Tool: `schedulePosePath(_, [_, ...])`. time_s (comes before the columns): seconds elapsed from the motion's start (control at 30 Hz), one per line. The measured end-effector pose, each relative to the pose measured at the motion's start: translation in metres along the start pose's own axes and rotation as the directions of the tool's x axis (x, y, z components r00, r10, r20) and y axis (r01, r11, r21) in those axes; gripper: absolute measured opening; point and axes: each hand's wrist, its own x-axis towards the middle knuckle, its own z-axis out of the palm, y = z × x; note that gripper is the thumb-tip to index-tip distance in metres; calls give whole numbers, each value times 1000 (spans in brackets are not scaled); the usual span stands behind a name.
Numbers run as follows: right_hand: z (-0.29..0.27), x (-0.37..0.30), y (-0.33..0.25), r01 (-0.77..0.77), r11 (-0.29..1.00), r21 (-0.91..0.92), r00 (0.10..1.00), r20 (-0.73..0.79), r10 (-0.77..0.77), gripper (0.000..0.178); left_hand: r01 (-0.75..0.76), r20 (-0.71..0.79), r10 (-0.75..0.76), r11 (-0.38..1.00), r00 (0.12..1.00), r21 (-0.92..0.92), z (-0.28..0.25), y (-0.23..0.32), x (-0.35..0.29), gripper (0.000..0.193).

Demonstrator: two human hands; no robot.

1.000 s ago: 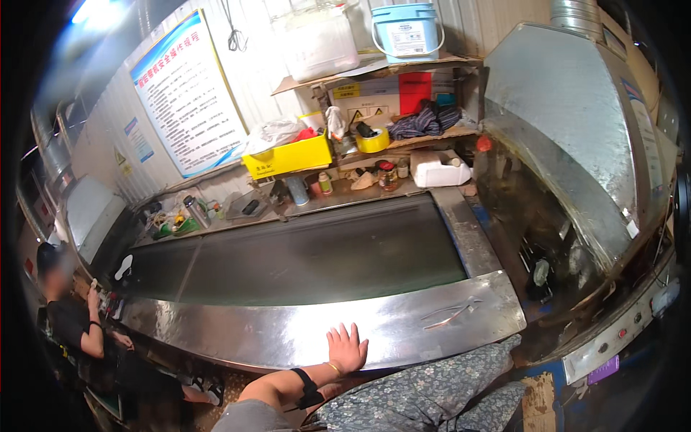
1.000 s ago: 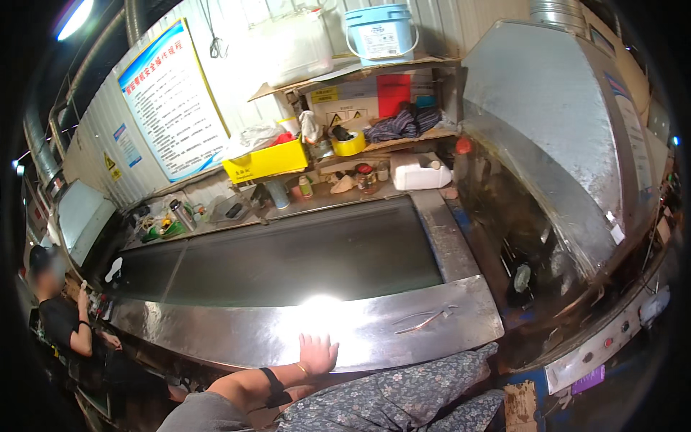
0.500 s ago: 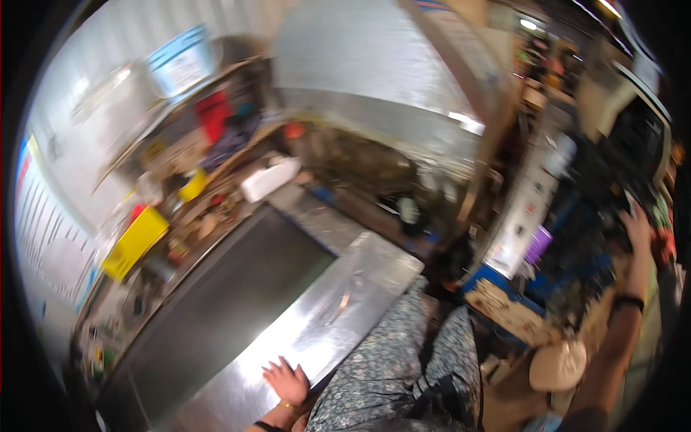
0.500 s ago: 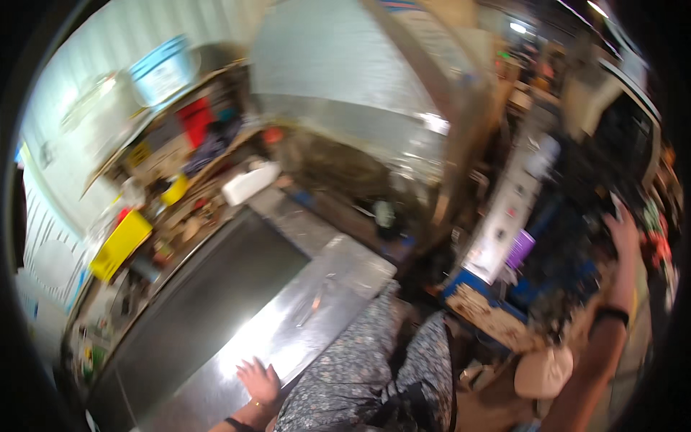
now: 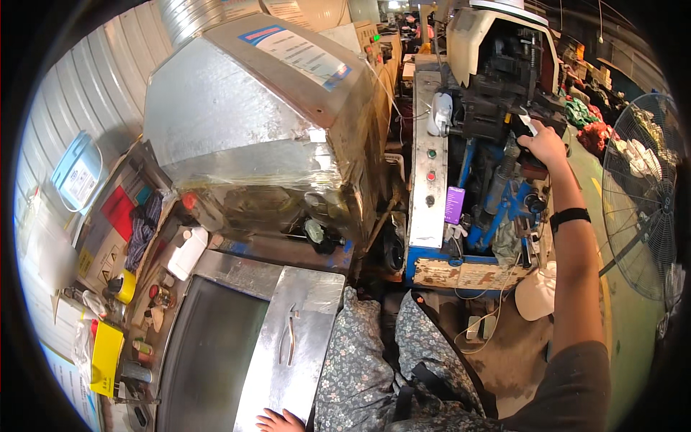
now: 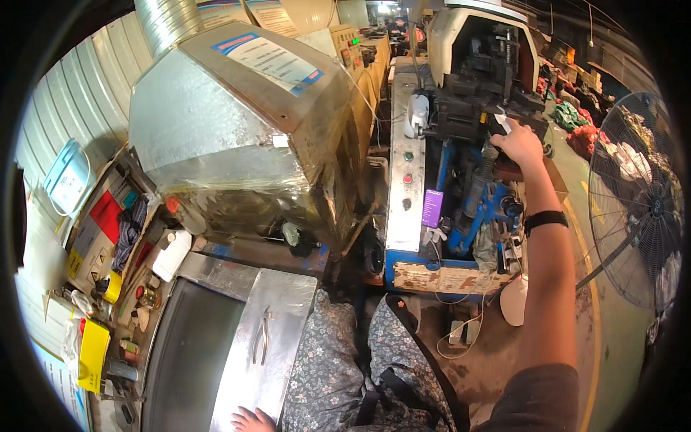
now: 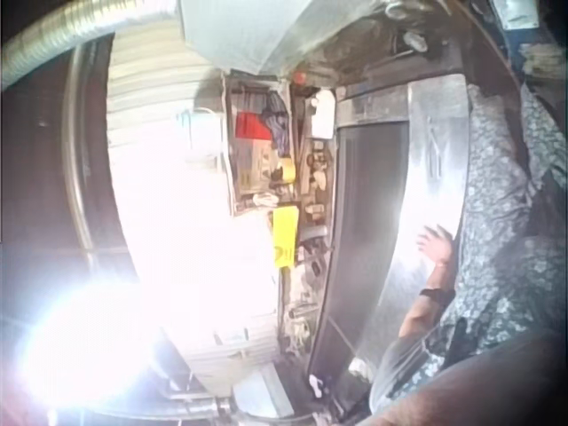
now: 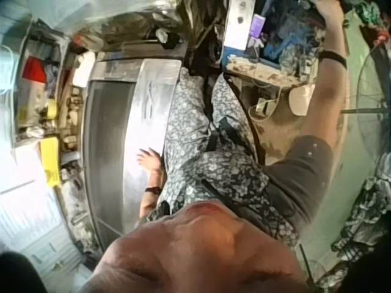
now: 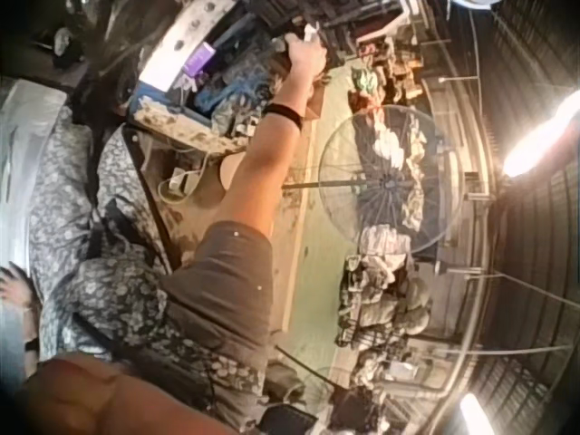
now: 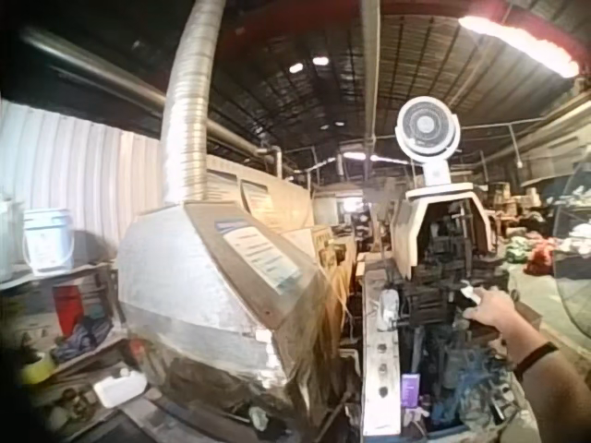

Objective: Using industrial machinery to process and assemble shoe components in a factory setting.

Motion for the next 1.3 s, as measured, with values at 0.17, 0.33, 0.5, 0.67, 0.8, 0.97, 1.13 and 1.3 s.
schedulePosePath(0.17, [20, -40, 10, 62, 997, -44, 987, -146, -68, 70, -17, -23, 17, 1000, 1000, -5, 7, -3, 2, 64])
schedulePosePath(0.33, [28, -75, 28, 243, 970, 28, 912, -346, -219, 68, -50, 10, 49, 997, 999, 67, 0, 1, -1, 63])
schedulePosePath(0.5, [22, -107, 33, 221, 975, -18, 930, -297, -217, 74, -8, 54, 7, 1000, 999, 27, -18, 2, -2, 65])
schedulePosePath(0.67, [15, -151, 37, 355, 932, 78, 865, -406, -296, 72, -54, 84, 82, 954, 993, -295, -46, 19, 14, 64])
schedulePosePath(0.8, [20, -209, 34, 578, 785, 224, 765, -483, -425, 71, -303, -194, 469, 169, 862, -938, -88, 73, 28, 39])
schedulePosePath(0.97, [20, -328, -36, 591, 470, 656, 796, -380, -471, 87, -556, -416, 750, -77, 515, -827, -178, 160, 29, 60])
schedulePosePath(1.13, [0, -426, -95, 418, 106, 902, 523, -143, -840, 98, 455, -132, 678, -611, 723, -648, -225, 198, 35, 58])
schedulePosePath(1.3, [26, -426, -115, -696, 176, 696, 239, 456, -858, 99, 289, 217, 690, 11, 691, -957, -213, 119, 42, 44])
